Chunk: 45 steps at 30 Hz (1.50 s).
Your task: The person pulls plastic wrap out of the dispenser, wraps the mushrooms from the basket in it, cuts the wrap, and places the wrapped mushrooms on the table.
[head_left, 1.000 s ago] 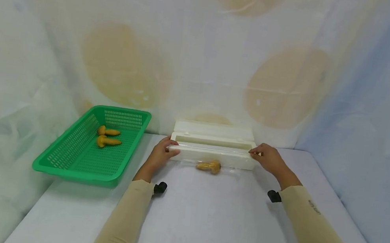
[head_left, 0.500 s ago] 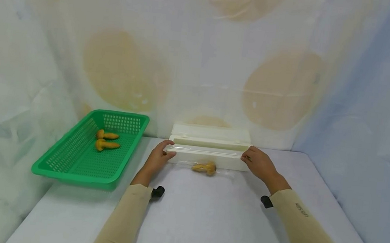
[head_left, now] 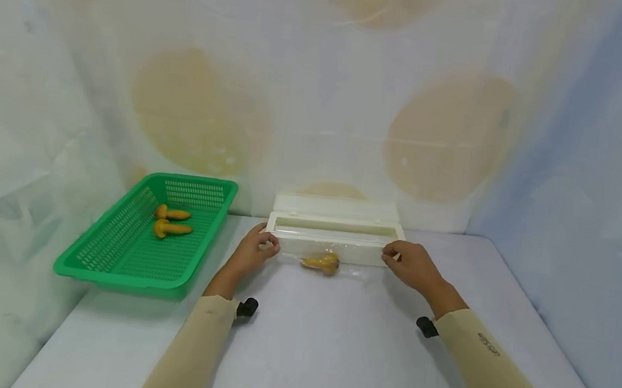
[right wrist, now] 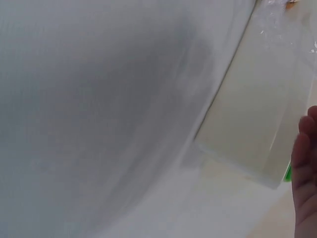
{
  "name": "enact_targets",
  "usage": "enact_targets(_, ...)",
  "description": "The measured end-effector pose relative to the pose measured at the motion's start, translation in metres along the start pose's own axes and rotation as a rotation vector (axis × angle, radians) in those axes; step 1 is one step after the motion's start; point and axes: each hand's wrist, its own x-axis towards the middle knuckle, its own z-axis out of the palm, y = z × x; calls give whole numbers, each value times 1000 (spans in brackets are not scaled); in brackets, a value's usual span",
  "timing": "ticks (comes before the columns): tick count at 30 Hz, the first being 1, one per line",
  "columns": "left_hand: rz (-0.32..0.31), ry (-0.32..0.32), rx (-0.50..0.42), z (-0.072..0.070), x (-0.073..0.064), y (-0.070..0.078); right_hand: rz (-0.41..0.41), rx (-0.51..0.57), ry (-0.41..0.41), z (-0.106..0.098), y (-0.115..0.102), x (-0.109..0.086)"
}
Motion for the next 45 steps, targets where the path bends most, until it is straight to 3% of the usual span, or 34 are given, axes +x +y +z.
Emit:
enact_targets(5,24,55,90,-3,-6,0,52,165,-100,11,-12,9)
enact_targets(8,103,119,152,-1,-10,1,100,165,-144,21,-22,16)
enact_targets(11,246,140,251,5,-13,6,97,13,-149,33,-34,22)
enact_targets(14,377,101,359,12,-14,15,22,-207,-152,45,-46,27)
enact_targets(17,424,19,432,18,-12,23,-56,-362,-139,54,-53,30)
enact_targets(20,420,-35,491,22,-10,28,-88,-417,-113,58,-55,33)
enact_targets(24,406,-42,507,23,-9,30,-83,-402,-99,59,-56,40)
enact_targets(32,290,-116,487,24,-4,30,51,-221,-176,52,-56,42)
enact_targets(37,253,-212,438,25,1,26,-39,-209,-233,52,-53,34)
enact_targets(41,291,-287,424,28,5,21,-102,-190,-291,54,-54,28)
enact_targets(45,317,-322,431,29,3,25,-112,-204,-287,55,-59,24)
